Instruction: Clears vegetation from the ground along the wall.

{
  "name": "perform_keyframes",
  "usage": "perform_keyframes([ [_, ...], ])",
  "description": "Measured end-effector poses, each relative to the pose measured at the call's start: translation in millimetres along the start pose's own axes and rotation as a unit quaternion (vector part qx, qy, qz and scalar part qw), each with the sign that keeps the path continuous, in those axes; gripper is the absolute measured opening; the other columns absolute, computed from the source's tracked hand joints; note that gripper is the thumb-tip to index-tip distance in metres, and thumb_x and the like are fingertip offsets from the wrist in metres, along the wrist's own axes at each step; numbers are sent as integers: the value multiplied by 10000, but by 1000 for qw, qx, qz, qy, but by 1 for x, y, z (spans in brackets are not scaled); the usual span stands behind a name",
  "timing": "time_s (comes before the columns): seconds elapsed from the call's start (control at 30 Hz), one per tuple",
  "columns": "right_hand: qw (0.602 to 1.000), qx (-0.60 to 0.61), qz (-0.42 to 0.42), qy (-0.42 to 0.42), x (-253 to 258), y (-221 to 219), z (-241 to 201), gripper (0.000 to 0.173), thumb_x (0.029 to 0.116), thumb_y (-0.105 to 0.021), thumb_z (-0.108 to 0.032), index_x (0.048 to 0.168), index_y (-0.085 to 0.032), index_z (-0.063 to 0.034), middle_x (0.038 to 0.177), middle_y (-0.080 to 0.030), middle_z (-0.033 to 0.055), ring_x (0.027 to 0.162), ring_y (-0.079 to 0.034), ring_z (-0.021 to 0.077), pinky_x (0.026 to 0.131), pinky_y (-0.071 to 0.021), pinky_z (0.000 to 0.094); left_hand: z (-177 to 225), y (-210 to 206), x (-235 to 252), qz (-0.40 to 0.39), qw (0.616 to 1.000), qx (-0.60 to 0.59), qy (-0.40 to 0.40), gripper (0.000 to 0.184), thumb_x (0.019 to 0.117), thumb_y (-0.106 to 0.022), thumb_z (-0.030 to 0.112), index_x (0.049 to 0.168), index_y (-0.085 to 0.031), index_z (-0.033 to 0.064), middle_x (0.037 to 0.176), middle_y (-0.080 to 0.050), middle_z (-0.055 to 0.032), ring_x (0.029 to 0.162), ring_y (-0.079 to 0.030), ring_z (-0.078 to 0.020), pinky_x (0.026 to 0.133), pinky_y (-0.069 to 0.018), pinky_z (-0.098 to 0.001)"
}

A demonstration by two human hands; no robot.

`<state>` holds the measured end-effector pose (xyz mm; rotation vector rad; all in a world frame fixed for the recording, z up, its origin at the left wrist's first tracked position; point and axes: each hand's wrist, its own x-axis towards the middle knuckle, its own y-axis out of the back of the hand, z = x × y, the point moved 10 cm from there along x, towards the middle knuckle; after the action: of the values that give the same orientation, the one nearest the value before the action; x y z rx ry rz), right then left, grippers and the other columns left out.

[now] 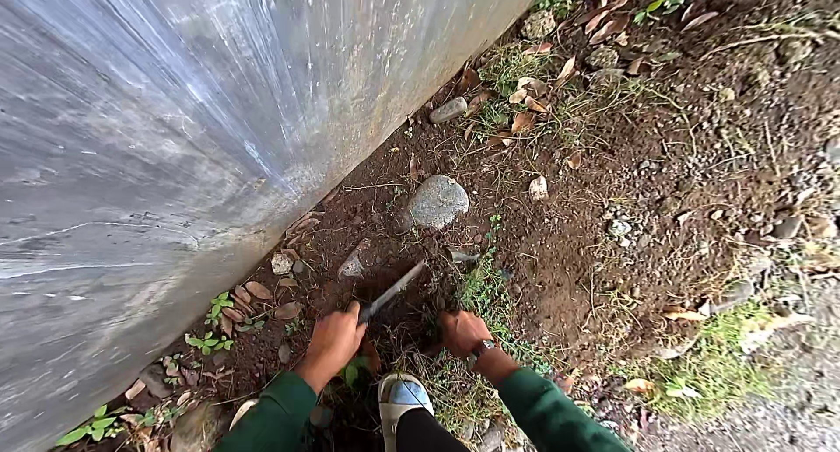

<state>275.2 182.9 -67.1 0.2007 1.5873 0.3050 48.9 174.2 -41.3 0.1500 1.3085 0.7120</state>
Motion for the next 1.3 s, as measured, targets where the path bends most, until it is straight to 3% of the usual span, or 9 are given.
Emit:
perform_keyframes([
  [0.27, 983, 150, 104, 22, -15, -22, 14, 375, 1064, -542, -223, 1336, -647, 12, 1324, -648, 275, 1281, -593, 431, 1105, -433, 590, 115, 48, -72, 370, 808, 44, -456, 196, 897, -696, 77, 1087, -710, 33, 854, -697, -140, 683, -711, -285, 583, -603, -408],
  [0.37, 997, 39, 67, 15, -16, -20, 13, 385, 1113, -400, -259, 1325, -618, -23, 1306, -664, 255, 1226, -637, 457, 999, -497, 640, 39, 44, 18, 169, 968, 121, -138, 325, 1061, -489, 107, 1353, -570, -7, 1077, -707, -252, 956, -720, -439, 800, -578, -580],
  [0.5, 981, 27, 175, 82, -18, -7, 4, 336, 1099, -435, -198, 1262, -648, 5, 1376, -608, 252, 1029, -705, 471, 845, -561, 632, -32, 59, 41, 98, 987, 43, 117, 479, 1107, -429, 313, 1473, -440, 5, 1180, -683, -272, 1140, -668, -449, 960, -522, -591],
  [0.73, 978, 30, 180, 103, 16, -3, -28, 637, 1041, -543, -223, 1640, -328, -250, 1729, -188, 136, 1409, -448, 527, 1024, -395, 713, 127, 26, -87, 375, 789, 11, -486, 252, 871, -750, 119, 1116, -717, 69, 883, -702, -118, 726, -712, -262, 632, -609, -388],
  [0.9, 997, -32, 60, -33, 9, 14, 2, 522, 1000, -561, -102, 1482, -424, 45, 1395, -552, 332, 1234, -599, 512, 946, -514, 659, -13, 41, 35, 112, 987, 115, -31, 405, 1084, -490, 230, 1437, -516, 32, 1199, -679, -270, 1069, -690, -464, 888, -545, -619],
  [1.03, 999, -3, 31, -16, 5, 16, 10, 376, 1084, -415, -235, 1341, -604, -36, 1294, -657, 278, 1228, -630, 468, 976, -494, 664, -61, 51, 27, 76, 993, 36, 80, 497, 1094, -477, 369, 1484, -469, 61, 1226, -678, -250, 1157, -662, -433, 971, -506, -609],
  [1.13, 994, 93, 47, 11, 20, 14, 21, 415, 1107, -384, -296, 1265, -657, -26, 1252, -676, 278, 1223, -633, 459, 993, -479, 663, -53, 56, 9, 229, 928, -294, -21, 411, 1068, -551, 268, 1329, -545, -50, 866, -652, -163, 730, -664, -269, 730, -572, -432],
  [1.23, 989, 140, 40, 28, 30, 4, 31, 419, 1111, -394, -282, 1214, -660, 25, 1212, -675, 300, 1198, -636, 462, 1003, -467, 653, -31, 18, -6, 278, 696, -660, -43, 179, 1114, -431, 169, 1108, -495, 2, 598, -523, 17, 430, -530, -90, 452, -548, -264],
  [1.3, 988, 146, 29, 29, 36, 1, 34, 430, 1109, -404, -292, 1189, -671, 36, 1201, -677, 302, 1192, -639, 456, 1009, -463, 650, -20, -37, -11, 176, 747, -641, 9, 257, 1102, -470, 200, 990, -521, -27, 544, -498, -2, 405, -500, -102, 442, -522, -278],
])
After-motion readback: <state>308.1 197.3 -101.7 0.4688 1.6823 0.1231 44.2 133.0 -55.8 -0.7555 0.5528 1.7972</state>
